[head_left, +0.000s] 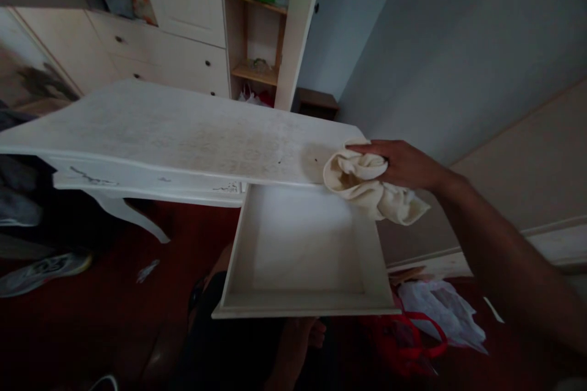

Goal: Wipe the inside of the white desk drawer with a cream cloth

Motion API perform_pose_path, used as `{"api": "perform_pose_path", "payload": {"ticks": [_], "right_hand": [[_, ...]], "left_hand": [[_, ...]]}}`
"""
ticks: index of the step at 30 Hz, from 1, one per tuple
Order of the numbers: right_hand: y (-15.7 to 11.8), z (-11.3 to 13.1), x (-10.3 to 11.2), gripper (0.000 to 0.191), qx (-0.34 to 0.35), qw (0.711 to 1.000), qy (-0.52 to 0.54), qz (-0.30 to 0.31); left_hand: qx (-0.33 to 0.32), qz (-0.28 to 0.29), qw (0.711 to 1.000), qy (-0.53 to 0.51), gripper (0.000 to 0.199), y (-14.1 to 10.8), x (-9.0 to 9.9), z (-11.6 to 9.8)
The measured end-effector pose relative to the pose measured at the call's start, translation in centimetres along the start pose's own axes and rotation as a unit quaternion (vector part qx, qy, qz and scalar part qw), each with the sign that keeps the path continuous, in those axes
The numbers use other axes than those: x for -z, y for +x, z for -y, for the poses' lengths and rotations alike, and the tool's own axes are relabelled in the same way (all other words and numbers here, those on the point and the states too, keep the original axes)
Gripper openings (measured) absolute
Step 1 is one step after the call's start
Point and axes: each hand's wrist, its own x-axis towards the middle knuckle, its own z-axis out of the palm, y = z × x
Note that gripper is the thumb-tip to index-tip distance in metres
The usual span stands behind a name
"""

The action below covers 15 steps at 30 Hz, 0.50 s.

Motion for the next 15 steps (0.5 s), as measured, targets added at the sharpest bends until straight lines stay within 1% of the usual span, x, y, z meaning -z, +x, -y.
{"api": "perform_pose_path", "payload": {"ticks": [1, 3, 4, 6, 7, 9, 10, 12, 13, 15], "right_hand": [[0.5, -0.6, 0.5, 0.055, -0.011, 0.999, 0.001, -0.034], [1.8, -1.4, 0.9, 0.059, -0.065, 0.993, -0.028, -0.098], [2.6, -1.7, 0.8, 0.061, -0.096, 0.987, -0.049, -0.118], [4.5, -2.1, 0.0, 0.065, -0.146, 0.977, -0.092, -0.126], [5.5, -2.3, -0.7, 0.067, -0.159, 0.975, -0.107, -0.116], [7.4, -2.8, -2.6, 0.071, -0.159, 0.978, -0.118, -0.071], [8.2, -2.9, -3.8, 0.072, -0.147, 0.982, -0.114, -0.039], [9.5, -3.0, -6.2, 0.073, -0.102, 0.990, -0.089, 0.034], [10.0, -2.9, -7.3, 0.072, -0.078, 0.993, -0.075, 0.055], [10.5, -2.5, -9.1, 0.069, -0.045, 0.996, -0.058, 0.054]], "left_hand": [[0.006, 0.012, 1.000, 0.001, 0.050, 0.0, 0.2, -0.2], [0.019, 0.042, 0.999, 0.002, 0.044, 0.0, 0.6, -0.8], [0.024, 0.055, 0.998, 0.002, 0.042, -0.1, 0.8, -1.1], [0.032, 0.068, 0.997, 0.002, 0.040, 0.0, 1.1, -1.4], [0.035, 0.070, 0.997, 0.002, 0.041, 0.0, 1.2, -1.5], [0.034, 0.070, 0.997, 0.002, 0.046, 0.2, 1.4, -1.4], [0.034, 0.068, 0.997, 0.000, 0.049, 0.3, 1.4, -1.2], [0.034, 0.066, 0.997, -0.009, 0.055, 0.4, 1.5, -0.9], [0.037, 0.067, 0.997, -0.014, 0.057, 0.5, 1.6, -0.8], [0.043, 0.071, 0.996, -0.023, 0.058, 0.5, 1.7, -0.6]]}}
